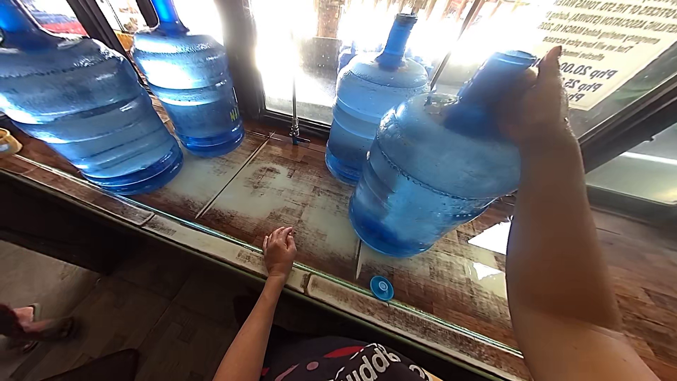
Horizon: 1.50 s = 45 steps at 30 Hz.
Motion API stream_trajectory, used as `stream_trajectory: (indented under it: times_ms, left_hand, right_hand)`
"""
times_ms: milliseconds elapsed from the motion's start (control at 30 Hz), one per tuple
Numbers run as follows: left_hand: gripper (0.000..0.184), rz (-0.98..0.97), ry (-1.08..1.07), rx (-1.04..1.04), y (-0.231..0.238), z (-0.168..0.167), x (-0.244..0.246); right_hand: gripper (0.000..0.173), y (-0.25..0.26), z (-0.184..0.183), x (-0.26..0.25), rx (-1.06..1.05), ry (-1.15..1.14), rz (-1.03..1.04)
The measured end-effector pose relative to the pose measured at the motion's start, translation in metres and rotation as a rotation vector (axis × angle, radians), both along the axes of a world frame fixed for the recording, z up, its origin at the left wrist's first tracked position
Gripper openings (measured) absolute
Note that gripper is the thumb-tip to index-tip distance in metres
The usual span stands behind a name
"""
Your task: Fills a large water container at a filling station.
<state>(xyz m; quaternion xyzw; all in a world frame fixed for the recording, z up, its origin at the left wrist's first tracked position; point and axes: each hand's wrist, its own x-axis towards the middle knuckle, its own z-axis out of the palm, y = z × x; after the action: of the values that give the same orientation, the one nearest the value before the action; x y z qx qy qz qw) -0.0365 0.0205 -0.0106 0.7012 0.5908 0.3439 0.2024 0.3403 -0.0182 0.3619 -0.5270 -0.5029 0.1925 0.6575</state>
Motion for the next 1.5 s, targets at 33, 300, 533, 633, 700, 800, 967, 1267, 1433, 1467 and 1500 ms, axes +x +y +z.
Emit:
stream_trajectory:
  times_ms: [33,300,533,633,700,800,967,1267,1433,1467,1500]
  left_hand:
    - [0.032,0.000,-0.001,0.001,0.0001,-0.0002,0.0000]
    - [0.032,0.004,-0.007,-0.002,0.0002,0.0002,0.0004]
    - [0.031,0.010,-0.004,0.000,-0.0003,0.0007,0.0008]
    - [0.032,0.005,-0.005,-0.006,-0.0004,0.0018,0.0004]
    - [0.032,0.002,-0.012,0.000,-0.0001,0.0015,0.0003]
    - [0.032,0.002,-0.012,-0.005,-0.0002,0.0012,0.0003]
    - [0.032,-0.003,-0.004,-0.014,-0.0001,0.0019,-0.0001]
    - [0.032,-0.003,-0.002,-0.028,-0.0007,0.0050,0.0004]
    - [0.033,-0.006,-0.005,-0.038,-0.0006,0.0067,0.0001]
    - [0.033,-0.008,-0.003,-0.040,-0.0005,0.0065,0.0000]
    - [0.032,-0.010,-0.004,-0.043,-0.0004,0.0065,0.0002]
  right_hand:
    - [0.071,-0.0001,0.0004,-0.0010,-0.003,0.008,-0.007]
    - [0.070,0.0007,0.0009,-0.0008,-0.004,0.059,-0.024]
    - [0.070,0.0015,0.0008,-0.0010,0.000,0.038,-0.028]
    - [0.072,0.0017,-0.0002,0.0004,-0.007,0.005,-0.027]
    - [0.071,0.0019,0.0003,-0.0012,-0.004,0.017,-0.035]
    - [0.071,0.0013,0.0013,-0.0018,-0.011,0.027,-0.026]
    - [0.071,0.0012,0.0008,-0.0002,-0.013,0.017,-0.015]
    - [0.068,-0.0011,0.0024,-0.0057,-0.037,0.035,-0.036]
    - [0.067,-0.0018,0.0026,-0.0079,-0.046,0.087,-0.072]
    - [0.066,-0.0019,0.0022,-0.0079,-0.042,0.088,-0.077]
    - [0.066,-0.0018,0.0018,-0.0080,-0.037,0.075,-0.084]
